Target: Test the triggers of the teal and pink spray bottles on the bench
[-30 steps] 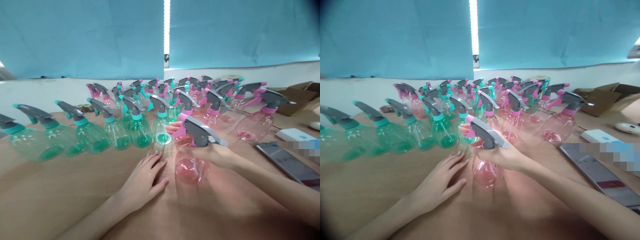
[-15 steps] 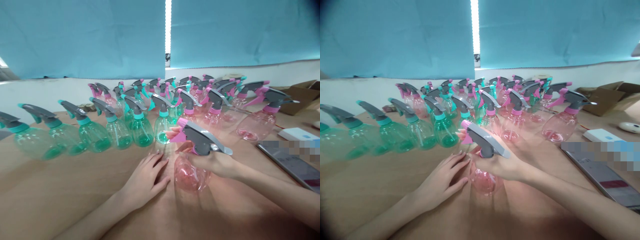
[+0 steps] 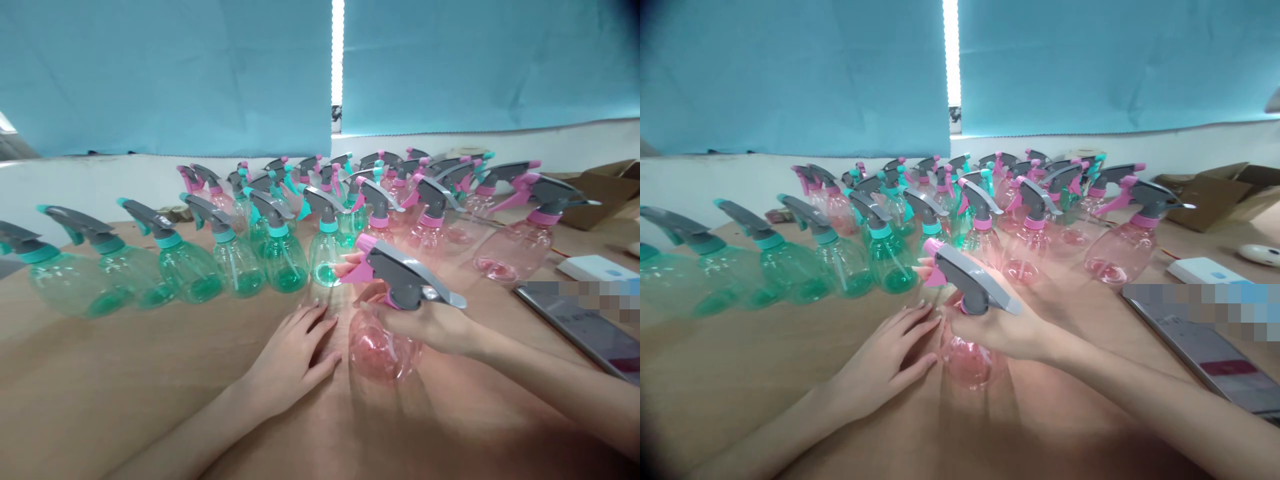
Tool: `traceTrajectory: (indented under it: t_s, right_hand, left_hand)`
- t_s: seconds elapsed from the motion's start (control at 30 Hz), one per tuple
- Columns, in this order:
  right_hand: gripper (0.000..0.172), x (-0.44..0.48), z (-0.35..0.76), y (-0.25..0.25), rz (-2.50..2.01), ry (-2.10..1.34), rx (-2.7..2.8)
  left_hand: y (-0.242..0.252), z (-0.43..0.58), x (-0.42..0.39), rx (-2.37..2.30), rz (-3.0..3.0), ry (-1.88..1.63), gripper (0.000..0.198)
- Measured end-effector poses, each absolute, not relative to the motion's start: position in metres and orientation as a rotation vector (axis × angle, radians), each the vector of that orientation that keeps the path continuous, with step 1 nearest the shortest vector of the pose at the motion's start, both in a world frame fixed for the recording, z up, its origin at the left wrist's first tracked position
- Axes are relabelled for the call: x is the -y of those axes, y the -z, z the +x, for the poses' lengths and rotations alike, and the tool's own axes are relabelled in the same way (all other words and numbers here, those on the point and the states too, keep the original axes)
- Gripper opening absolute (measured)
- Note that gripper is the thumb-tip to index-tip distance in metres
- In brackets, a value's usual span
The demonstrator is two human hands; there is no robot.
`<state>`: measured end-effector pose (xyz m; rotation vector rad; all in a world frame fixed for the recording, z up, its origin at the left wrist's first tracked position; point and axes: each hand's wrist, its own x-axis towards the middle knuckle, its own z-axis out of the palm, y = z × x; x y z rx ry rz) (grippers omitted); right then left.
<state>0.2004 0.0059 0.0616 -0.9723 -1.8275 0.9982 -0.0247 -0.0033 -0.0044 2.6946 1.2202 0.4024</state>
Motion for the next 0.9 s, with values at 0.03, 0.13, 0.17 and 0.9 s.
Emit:
traceTrajectory:
  t_s: [0.03,0.13,0.17,0.9]
  right_hand:
    - [0.01,-0.0058,0.2007,-0.0616,-0.964,-0.994,1.838]
    - [0.008,-0.0057,0.2025,-0.0603,-0.993,-0.977,1.863]
    - [0.007,-0.0055,0.2032,-0.06,-1.004,-0.979,1.872]
    - [0.022,-0.0021,0.1986,-0.0693,-0.992,-0.894,1.866]
  left_hand:
    - [0.0045,-0.0248,0.0033,-1.219,2.695,-0.403,0.045]
    - [0.0042,-0.0246,0.0033,-1.224,2.693,-0.398,0.045]
    - [0.004,-0.0245,0.0033,-1.227,2.694,-0.392,0.045]
    - [0.0039,-0.0241,0.0028,-1.236,2.721,-0.337,0.047]
